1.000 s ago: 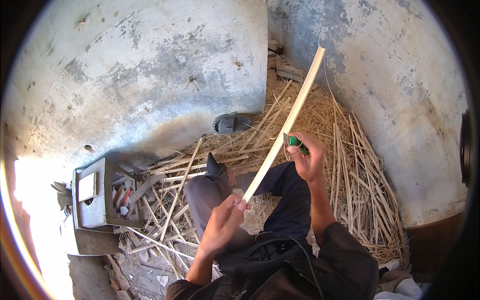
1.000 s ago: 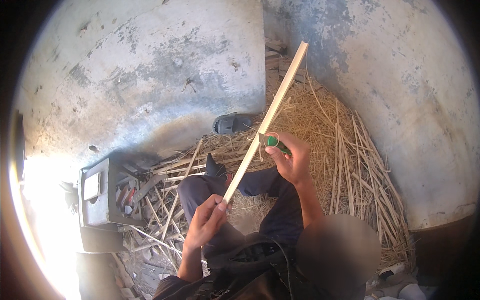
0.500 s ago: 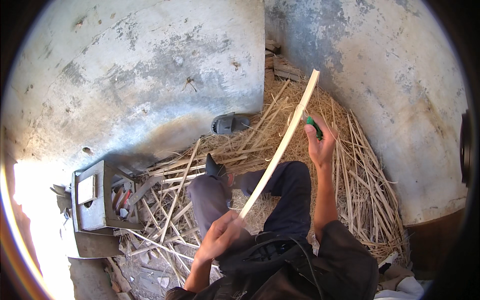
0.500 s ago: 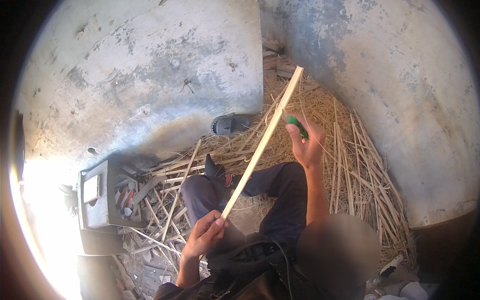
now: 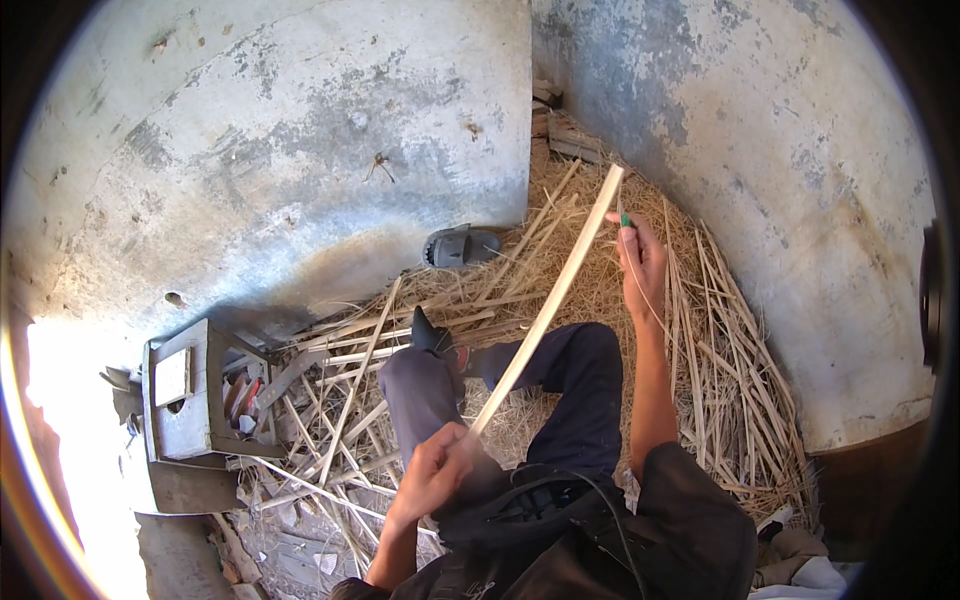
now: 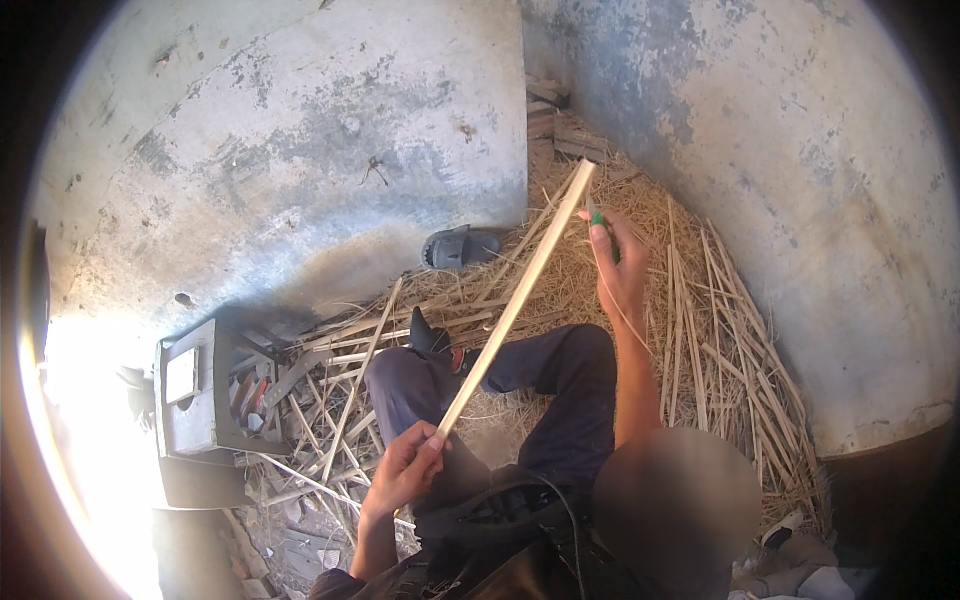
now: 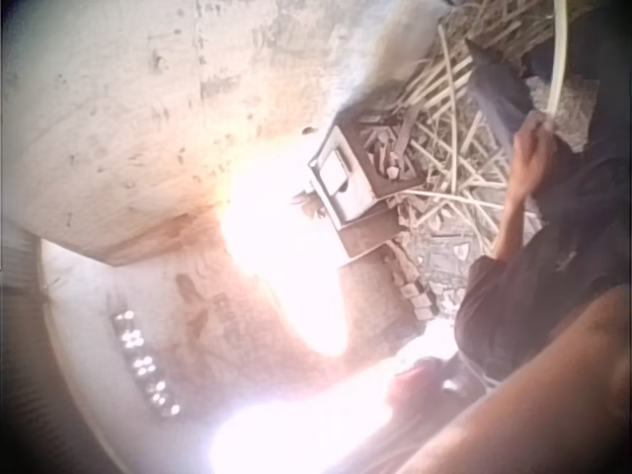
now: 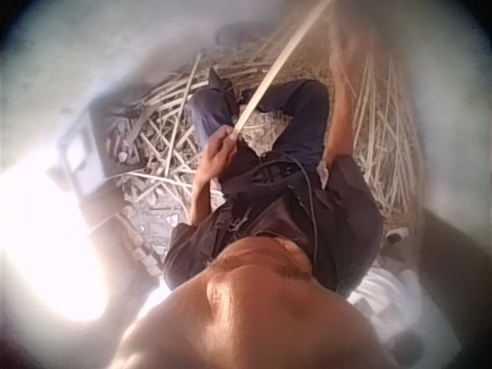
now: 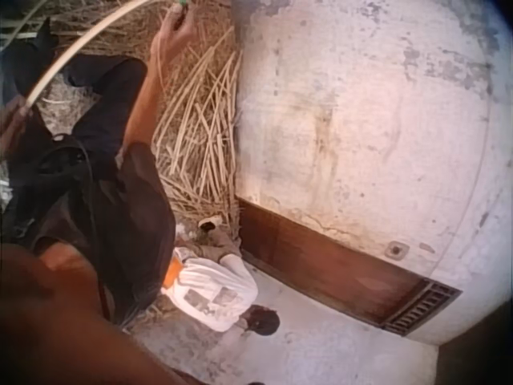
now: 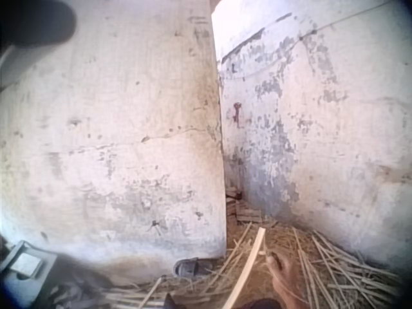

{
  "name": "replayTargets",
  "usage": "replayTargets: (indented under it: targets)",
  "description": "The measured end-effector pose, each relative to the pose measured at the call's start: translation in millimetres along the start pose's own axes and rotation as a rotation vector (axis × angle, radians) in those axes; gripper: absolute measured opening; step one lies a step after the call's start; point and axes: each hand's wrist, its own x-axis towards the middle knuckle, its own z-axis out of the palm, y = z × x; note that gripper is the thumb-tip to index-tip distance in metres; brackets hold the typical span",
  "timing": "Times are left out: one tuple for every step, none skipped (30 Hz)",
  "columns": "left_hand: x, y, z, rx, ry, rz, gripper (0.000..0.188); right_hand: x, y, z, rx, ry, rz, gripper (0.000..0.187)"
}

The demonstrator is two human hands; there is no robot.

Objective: The person sits on a floor covered with straw and scrap wood, using a green utility knife to shave a long, thin bamboo stick. They hold the stick with their left hand and repeatedly scrape the blade along its length to remove the outer layer, creating fine shavings.

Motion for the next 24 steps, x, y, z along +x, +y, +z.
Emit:
replayTargets:
  targets:
    - [3.5, 2.9, 0.0, 0.01, 0.018, 0.019, 0.026, -7.2, -3.5, 7.0, 0.053, -0.016, 0.004, 0.035]
    - [7.1, 5.8, 0.5, 0.019, 0.036, 0.04, 0.025, -15.9, -5.5, 11.5, 0.033, -0.052, 0.01, 0.037]
    - [10.7, 9.6, 0.9, 0.032, 0.068, 0.044, 0.022, -25.3, -7.2, 15.6, 0.013, -0.087, 0.016, 0.039]
    - [14.3, 14.2, 1.4, 0.045, 0.1, 0.047, 0.019, -34.2, -9.3, 20.3, -0.008, -0.123, 0.022, 0.042]
    - [18.6, 18.4, 2.7, 0.066, 0.134, 0.05, 0.016, -42.6, -10.3, 26.5, 0.007, -0.136, -0.022, 0.045]
    - [23.6, 22.1, 3.9, 0.095, 0.161, 0.086, 0.016, -49.4, -14.4, 32.9, 0.01, -0.154, -0.068, 0.05]
    - [28.8, 25.8, 5.5, 0.125, 0.188, 0.121, 0.015, -56.4, -18.6, 39.7, 0.014, -0.173, -0.113, 0.056]
    - [33.7, 29.1, 7.3, 0.16, 0.218, 0.157, 0.015, -64.4, -24.1, 46.7, 0.061, -0.178, -0.099, 0.06]
    - [37.7, 31.9, 8.2, 0.179, 0.232, 0.186, 0.015, -72.0, -33.2, 53.7, 0.107, -0.185, -0.086, 0.064]
    - [41.5, 34.2, 8.9, 0.198, 0.245, 0.216, 0.015, -78.3, -42.3, 59.0, 0.154, -0.191, -0.073, 0.069]
    - [45.3, 36.3, 9.6, 0.217, 0.255, 0.243, 0.014, -82.5, -50.6, 61.5, 0.144, -0.2, -0.069, 0.068]
    - [48.3, 38.5, 10.4, 0.221, 0.26, 0.251, 0.015, -86.3, -52.2, 63.3, 0.124, -0.219, -0.095, 0.065]
    - [50.6, 40.8, 11.3, 0.225, 0.265, 0.258, 0.015, -89.5, -53.4, 64.5, 0.104, -0.237, -0.121, 0.062]
    - [52.4, 42.7, 12.4, 0.231, 0.272, 0.266, 0.016, -92.1, -54.1, 66.4, 0.087, -0.255, -0.148, 0.059]
    - [53.7, 44.7, 13.7, 0.225, 0.273, 0.269, 0.016, -94.2, -53.4, 69.6, 0.07, -0.245, -0.189, 0.044]
    - [54.5, 47.0, 15.1, 0.219, 0.274, 0.272, 0.017, -94.0, -55.8, 69.5, 0.033, -0.263, -0.184, 0.038]
    - [55.0, 48.9, 16.1, 0.213, 0.275, 0.275, 0.017, -93.1, -61.0, 68.9, -0.004, -0.28, -0.18, 0.034]
    - [55.3, 50.3, 16.9, 0.208, 0.279, 0.284, 0.017, -92.3, -65.5, 68.3, -0.041, -0.298, -0.176, 0.029]
    - [55.5, 51.3, 17.6, 0.203, 0.283, 0.292, 0.017, -91.4, -68.3, 68.3, -0.043, -0.295, -0.177, 0.028]
    - [55.6, 52.5, 18.1, 0.198, 0.286, 0.301, 0.017, -90.3, -70.6, 67.5, -0.046, -0.29, -0.178, 0.027]
    - [55.5, 54.5, 18.2, 0.176, 0.278, 0.293, 0.017, -89.3, -71.8, 67.0, -0.05, -0.286, -0.179, 0.025]
    - [55.2, 56.6, 18.2, 0.153, 0.271, 0.284, 0.017, -88.0, -72.1, 66.1, -0.056, -0.285, -0.189, 0.026]
    - [55.0, 57.6, 18.2, 0.129, 0.264, 0.276, 0.018, -86.1, -72.1, 64.4, -0.063, -0.285, -0.198, 0.027]
    - [55.3, 56.5, 18.6, 0.143, 0.261, 0.28, 0.02, -84.2, -71.6, 62.8, -0.07, -0.286, -0.208, 0.028]
